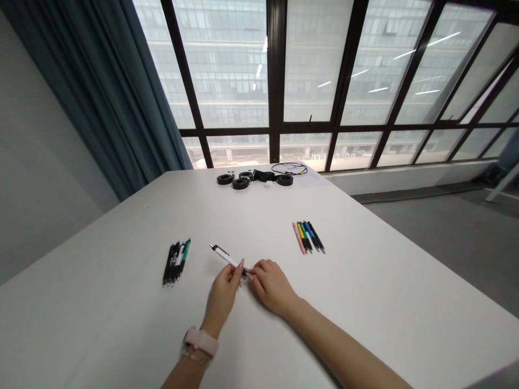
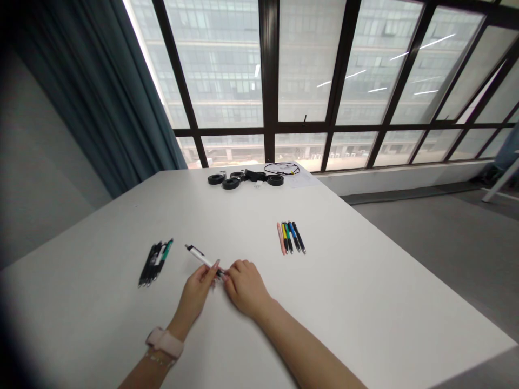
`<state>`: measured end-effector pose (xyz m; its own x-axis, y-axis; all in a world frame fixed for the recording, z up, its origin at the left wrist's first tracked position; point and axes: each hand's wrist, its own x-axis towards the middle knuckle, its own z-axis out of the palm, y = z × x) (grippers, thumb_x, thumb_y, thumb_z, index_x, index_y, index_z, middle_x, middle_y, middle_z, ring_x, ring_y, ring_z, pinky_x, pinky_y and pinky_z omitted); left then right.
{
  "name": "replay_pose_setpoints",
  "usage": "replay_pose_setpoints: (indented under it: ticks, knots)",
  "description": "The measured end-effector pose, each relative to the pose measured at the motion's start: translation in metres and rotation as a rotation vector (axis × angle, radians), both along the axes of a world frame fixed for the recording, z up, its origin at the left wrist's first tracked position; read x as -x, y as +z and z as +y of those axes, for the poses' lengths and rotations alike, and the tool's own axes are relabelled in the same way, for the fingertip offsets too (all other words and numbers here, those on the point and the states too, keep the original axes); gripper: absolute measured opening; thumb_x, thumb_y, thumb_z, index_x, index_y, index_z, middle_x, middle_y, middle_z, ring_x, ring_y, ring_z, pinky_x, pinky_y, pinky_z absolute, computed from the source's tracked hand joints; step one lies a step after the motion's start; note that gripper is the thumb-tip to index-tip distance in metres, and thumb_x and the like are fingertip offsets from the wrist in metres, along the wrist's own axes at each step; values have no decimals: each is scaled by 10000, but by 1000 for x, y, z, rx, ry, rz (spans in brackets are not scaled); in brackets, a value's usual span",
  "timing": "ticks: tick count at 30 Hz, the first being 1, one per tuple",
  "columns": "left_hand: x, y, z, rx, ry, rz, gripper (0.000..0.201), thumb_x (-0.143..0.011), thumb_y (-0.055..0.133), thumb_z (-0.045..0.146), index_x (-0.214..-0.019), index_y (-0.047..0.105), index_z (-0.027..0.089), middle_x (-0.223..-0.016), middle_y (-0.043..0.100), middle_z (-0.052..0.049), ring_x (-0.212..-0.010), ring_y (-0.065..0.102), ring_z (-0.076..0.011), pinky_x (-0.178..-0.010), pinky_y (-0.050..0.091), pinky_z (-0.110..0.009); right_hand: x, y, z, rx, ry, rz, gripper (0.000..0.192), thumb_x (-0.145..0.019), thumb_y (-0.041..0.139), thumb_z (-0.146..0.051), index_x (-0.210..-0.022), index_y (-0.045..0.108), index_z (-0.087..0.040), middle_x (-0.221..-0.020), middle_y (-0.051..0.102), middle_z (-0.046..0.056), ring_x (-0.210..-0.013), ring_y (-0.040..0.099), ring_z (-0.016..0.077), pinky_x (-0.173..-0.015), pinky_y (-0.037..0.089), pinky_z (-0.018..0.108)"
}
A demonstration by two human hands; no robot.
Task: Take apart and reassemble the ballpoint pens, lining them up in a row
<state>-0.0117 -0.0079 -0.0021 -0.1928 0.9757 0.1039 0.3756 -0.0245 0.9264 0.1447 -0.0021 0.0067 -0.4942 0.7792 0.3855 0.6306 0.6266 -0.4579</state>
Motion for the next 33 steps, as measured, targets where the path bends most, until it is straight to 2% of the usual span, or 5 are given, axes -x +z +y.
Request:
replay_pose_setpoints:
  ticks: [3, 10, 22, 29, 33]
  knots:
    - [0, 1, -1, -10, 5, 9, 508, -752, 494, 672, -700, 583, 174, -523, 463, 51, -503, 432, -130, -507, 328, -244, 0, 1, 0, 0, 11, -27, 171, -946, 442, -223, -932, 602, -162, -940, 588, 57, -875, 493, 172, -796, 373, 299]
    - [1, -1, 0, -22, -7, 16, 482, -779, 488, 639, -694, 580, 173, -544, 488, 31, -537, 456, -144, -531, 346, -251, 0, 0, -1, 33, -36, 29, 84, -868, 571, -224, -929, 552, -170, -923, 588, 50, -869, 498, 185, -773, 371, 299]
    - [2, 0, 0, -6, -5, -12, 460, -792, 491, 616, -742, 585, 169, -577, 513, 26, -566, 470, -146, -562, 366, -255, 0, 1, 0, 46, -26, 22, 52, -857, 569, -224, -879, 566, -177, -892, 595, 39, -844, 501, 179, -757, 356, 281]
    - [2, 6, 0, -27, 50, -89, 503, -756, 505, 653, -766, 617, 163, -625, 582, -4, -592, 513, -161, -575, 407, -268, -1, 3, -2, 28, -6, 26, 26, -840, 546, -201, -824, 555, -183, -805, 584, 17, -777, 486, 161, -716, 340, 267]
    - [5, 2, 4, -50, 109, -123, 523, -749, 495, 674, -747, 615, 165, -606, 575, -2, -588, 527, -164, -589, 423, -279, -2, 3, -2, 16, 22, 38, 25, -814, 555, -187, -791, 547, -186, -770, 575, 10, -761, 480, 156, -699, 334, 260]
